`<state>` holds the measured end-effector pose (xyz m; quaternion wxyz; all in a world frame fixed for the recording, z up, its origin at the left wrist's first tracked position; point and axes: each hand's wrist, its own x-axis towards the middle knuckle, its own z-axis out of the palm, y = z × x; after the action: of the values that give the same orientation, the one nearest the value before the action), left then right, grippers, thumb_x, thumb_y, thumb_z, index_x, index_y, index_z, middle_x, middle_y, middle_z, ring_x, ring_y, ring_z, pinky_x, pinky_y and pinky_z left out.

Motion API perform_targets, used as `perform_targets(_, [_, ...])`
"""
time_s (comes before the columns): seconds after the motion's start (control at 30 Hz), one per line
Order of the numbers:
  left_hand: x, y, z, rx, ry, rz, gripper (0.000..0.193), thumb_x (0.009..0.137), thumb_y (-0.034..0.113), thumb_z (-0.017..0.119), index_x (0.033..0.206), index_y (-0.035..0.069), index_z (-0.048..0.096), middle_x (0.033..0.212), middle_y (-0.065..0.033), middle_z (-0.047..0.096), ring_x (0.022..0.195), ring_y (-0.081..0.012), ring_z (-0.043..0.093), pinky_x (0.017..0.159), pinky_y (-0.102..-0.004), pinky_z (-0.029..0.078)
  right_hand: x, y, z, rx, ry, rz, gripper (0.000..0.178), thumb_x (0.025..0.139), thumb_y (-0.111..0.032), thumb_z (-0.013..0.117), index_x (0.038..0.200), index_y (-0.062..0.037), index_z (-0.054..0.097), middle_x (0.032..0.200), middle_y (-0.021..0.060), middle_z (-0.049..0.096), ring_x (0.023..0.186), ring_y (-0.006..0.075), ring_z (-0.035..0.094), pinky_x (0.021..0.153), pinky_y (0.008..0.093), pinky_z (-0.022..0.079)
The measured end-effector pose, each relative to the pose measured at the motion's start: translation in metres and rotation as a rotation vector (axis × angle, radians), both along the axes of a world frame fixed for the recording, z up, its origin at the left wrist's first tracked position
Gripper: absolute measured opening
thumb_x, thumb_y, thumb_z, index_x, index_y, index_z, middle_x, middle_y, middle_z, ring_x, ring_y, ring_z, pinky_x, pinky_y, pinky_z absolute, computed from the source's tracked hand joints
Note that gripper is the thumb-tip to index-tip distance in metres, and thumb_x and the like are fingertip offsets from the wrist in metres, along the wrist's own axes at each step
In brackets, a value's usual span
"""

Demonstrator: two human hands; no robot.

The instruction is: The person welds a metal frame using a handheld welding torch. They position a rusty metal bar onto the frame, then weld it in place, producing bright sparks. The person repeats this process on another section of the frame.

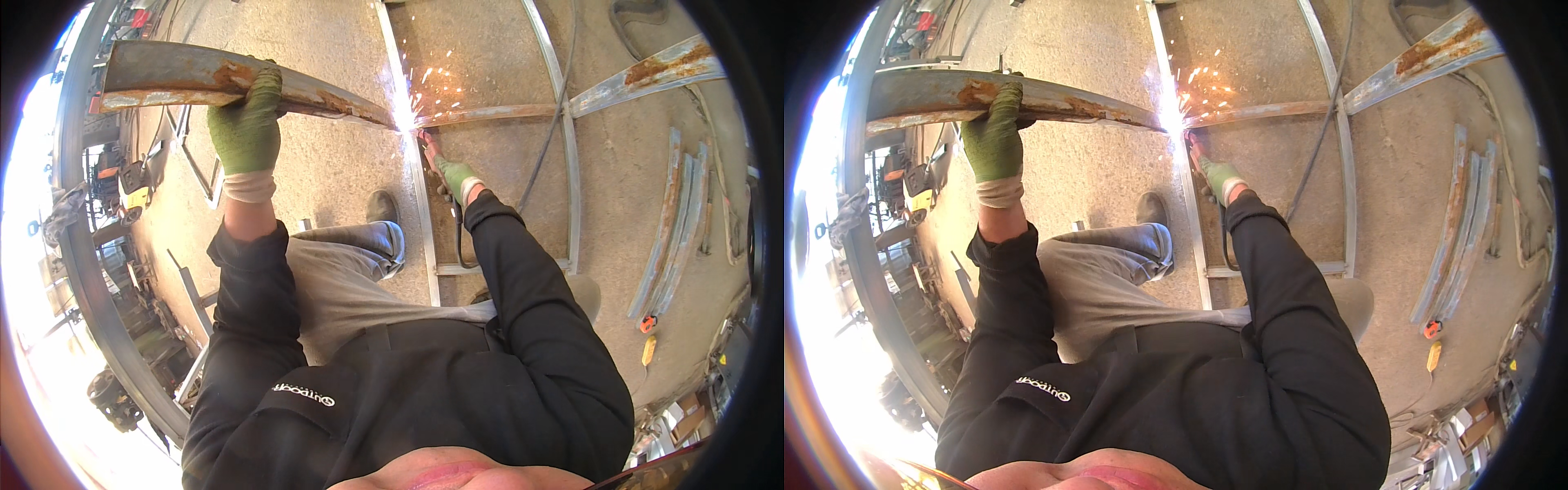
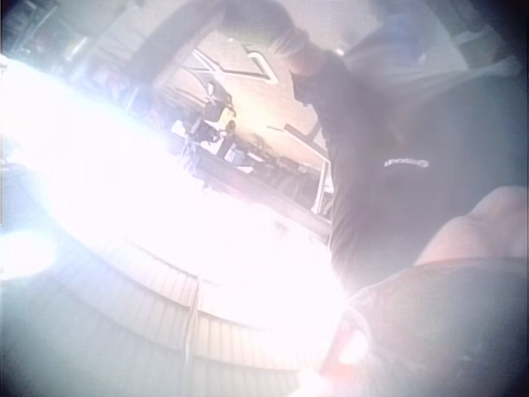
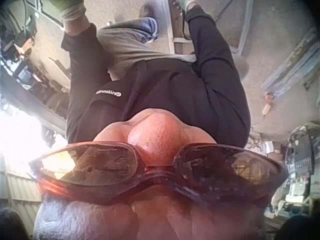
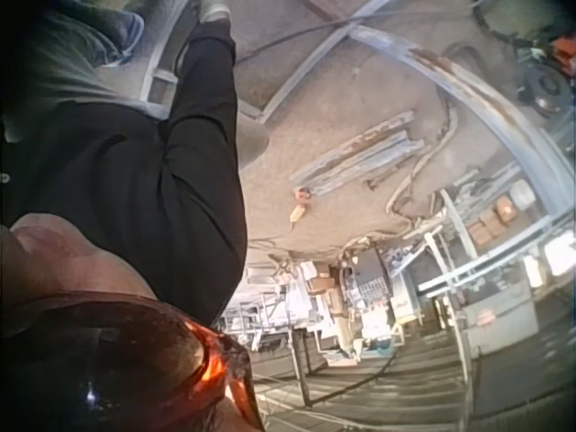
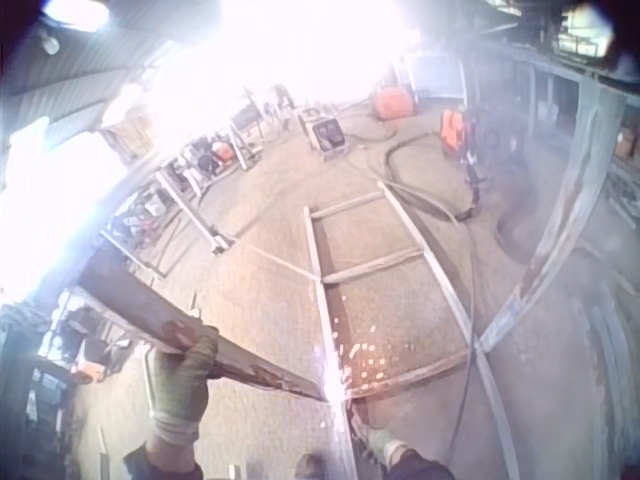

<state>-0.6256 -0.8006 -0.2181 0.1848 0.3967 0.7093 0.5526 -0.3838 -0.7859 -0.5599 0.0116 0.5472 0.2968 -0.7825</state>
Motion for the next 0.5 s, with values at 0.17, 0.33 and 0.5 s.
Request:
perform_targets(0.17, [-0.007, 0.000, -0.007, 0.086, -0.003, -0.049, 0.020, 0.094, 0.015, 0.078, 0.104, 0.000, 0.070, 0.094, -0.0036, 0.070, 0.085, -0.0120, 0.063, 0.074, -0.0269, 0.052, 0.020, 0.010, 0.002, 0.076, 0.048, -0.091, 0.078, 0.093, -0.076, 0.056, 0.125, -0.0048, 0.067, 0.101, 0.0061, 0.069, 0.061, 0.0165, 0.056, 0.054, 0.0346, 0.045])
perform_targets(0.33, [-0.013, -0.003, -0.012, 0.090, 0.130, -0.085, 0.023, 0.094, 0.018, 0.078, 0.103, -0.001, 0.070, 0.093, -0.0040, 0.071, 0.085, -0.0128, 0.065, 0.076, -0.0303, 0.053, 0.091, -0.001, 0.016, 0.148, 0.144, -0.124, 0.070, 0.096, -0.070, 0.055, 0.133, -0.0111, 0.064, 0.106, 0.0026, 0.066, 0.076, 0.0163, 0.056, 0.061, 0.0317, 0.044])
perform_targets(0.5, [-0.009, -0.002, -0.014, 0.120, 0.142, -0.033, 0.027, 0.096, 0.019, 0.075, 0.108, -0.005, 0.070, 0.098, -0.0087, 0.073, 0.092, -0.0149, 0.069, 0.080, -0.0322, 0.056, 0.132, 0.002, 0.037, 0.156, 0.119, -0.176, 0.083, 0.099, -0.068, 0.051, 0.157, -0.0099, 0.041, 0.139, 0.0150, 0.062, 0.081, 0.0241, 0.060, 0.069, 0.0386, 0.048])
